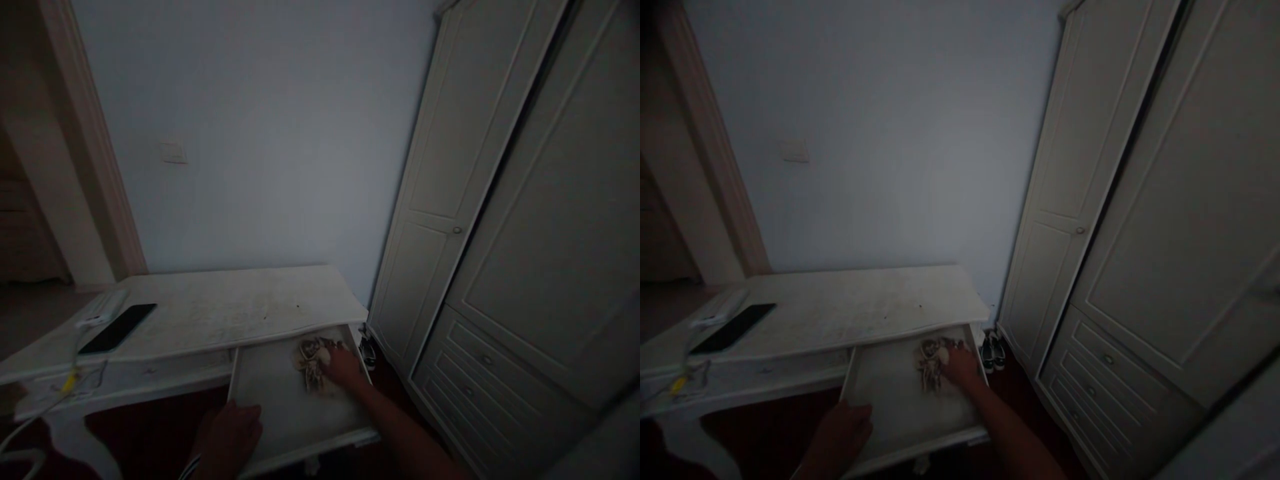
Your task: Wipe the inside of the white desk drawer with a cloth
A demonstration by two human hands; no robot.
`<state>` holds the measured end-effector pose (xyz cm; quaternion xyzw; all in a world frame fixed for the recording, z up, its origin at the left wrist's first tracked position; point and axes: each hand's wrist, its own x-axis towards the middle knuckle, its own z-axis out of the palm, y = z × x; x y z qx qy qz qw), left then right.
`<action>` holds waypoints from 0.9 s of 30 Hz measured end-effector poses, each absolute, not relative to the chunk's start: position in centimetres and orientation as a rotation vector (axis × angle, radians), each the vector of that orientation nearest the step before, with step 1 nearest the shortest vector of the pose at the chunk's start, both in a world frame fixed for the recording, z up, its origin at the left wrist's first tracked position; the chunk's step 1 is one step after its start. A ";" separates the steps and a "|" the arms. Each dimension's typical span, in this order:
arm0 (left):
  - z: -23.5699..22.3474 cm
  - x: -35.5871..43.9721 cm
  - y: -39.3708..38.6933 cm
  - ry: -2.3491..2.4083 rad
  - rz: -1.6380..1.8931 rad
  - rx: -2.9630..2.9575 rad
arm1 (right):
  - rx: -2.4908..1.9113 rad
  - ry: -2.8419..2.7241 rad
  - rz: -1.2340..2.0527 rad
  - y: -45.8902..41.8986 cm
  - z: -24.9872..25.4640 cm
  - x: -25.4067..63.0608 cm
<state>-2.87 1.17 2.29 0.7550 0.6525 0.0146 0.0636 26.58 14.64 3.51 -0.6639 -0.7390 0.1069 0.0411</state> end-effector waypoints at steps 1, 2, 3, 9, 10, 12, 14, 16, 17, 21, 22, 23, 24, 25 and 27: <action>2.4 -2.9 1.1 1.970 0.026 2.285 | -1.996 -2.323 0.355 13.8 3.4 27.0; 2.6 -2.9 1.1 1.974 0.006 2.283 | -1.957 -2.386 0.388 13.0 3.2 27.4; 2.7 -2.9 1.0 1.977 -0.016 2.275 | -1.918 -2.446 0.426 12.1 3.1 27.8; 3.0 -3.0 1.0 1.975 0.033 2.251 | -1.708 -2.690 0.590 9.4 1.7 27.4; 3.1 -3.0 1.1 1.976 0.041 2.245 | -1.679 -2.714 0.594 9.4 1.5 26.7; 3.3 -2.8 1.3 1.950 0.049 2.246 | -1.616 -2.762 0.581 9.5 1.0 24.6; 3.5 -2.6 1.4 1.899 0.036 2.248 | -1.539 -2.824 0.552 9.8 0.3 21.7; 3.5 -2.6 1.4 1.879 0.008 2.248 | -1.465 -2.895 0.540 10.0 -0.4 18.4; 3.3 -2.6 1.5 1.887 -0.011 2.245 | -1.380 -2.918 0.538 10.1 -0.8 16.7; 2.5 -2.9 1.6 1.934 -0.017 2.248 | -1.183 -2.947 0.431 10.2 -1.2 11.2; 2.2 -3.0 1.7 1.937 -0.004 2.247 | -1.165 -2.968 0.425 10.2 -1.1 10.4; 1.9 -3.2 1.7 1.939 0.021 2.250 | -1.156 -2.986 0.431 10.3 -0.8 9.7; 1.6 -3.3 1.8 1.945 0.047 2.252 | -1.149 -2.993 0.443 10.4 -0.6 9.3; 1.2 -3.5 1.8 1.947 0.072 2.261 | -1.139 -2.991 0.451 10.6 -0.3 9.0; 0.4 -3.8 1.9 1.956 0.147 2.295 | -1.146 -2.977 0.434 10.9 0.3 8.8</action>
